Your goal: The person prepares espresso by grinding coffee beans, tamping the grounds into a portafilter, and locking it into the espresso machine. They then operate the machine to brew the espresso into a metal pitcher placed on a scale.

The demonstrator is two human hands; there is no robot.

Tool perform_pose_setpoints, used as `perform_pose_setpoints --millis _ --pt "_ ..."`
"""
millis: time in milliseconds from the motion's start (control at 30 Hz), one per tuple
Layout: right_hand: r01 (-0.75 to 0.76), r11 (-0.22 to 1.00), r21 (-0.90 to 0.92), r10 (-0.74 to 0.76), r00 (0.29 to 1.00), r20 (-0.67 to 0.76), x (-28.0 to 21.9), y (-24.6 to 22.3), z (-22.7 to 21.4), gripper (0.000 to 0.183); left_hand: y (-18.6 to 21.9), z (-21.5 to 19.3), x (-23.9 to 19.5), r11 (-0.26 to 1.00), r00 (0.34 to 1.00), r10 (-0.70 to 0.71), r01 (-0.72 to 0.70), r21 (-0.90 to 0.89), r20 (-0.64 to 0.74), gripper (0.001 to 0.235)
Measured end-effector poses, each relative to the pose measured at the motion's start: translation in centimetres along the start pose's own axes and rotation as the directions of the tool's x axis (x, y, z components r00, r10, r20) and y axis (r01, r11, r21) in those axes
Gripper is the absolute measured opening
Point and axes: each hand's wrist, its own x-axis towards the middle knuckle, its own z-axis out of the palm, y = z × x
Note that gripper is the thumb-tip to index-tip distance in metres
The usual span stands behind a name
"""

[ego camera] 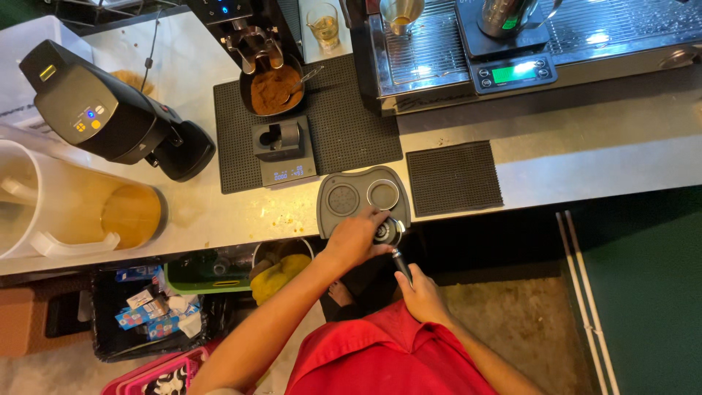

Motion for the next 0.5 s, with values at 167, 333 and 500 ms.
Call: perform_pose_setpoints --millis 167,333,500 --pt "0.002 1.0 0.009 -0.002 1.0 0.007 0.3 0.5 0.3 0.028 0.9 1.2 0.5 0.962 0.992 0.108 -0.087 0.26 -0.07 0.046" --pt "0.02 1.0 0.01 -0.02 1.0 -0.019 0.9 1.2 0.4 0.029 1.1 -1.1 -0.2 0.875 0.855 0.484 -0.476 0.086 -0.186 0.015" --pt "0.017 1.0 -0.015 -0.017 1.0 0.016 0.6 1.0 0.1 0.029 1.3 0.0 -0.3 0.958 0.992 0.13 -0.124 0.259 -0.005 0.062"
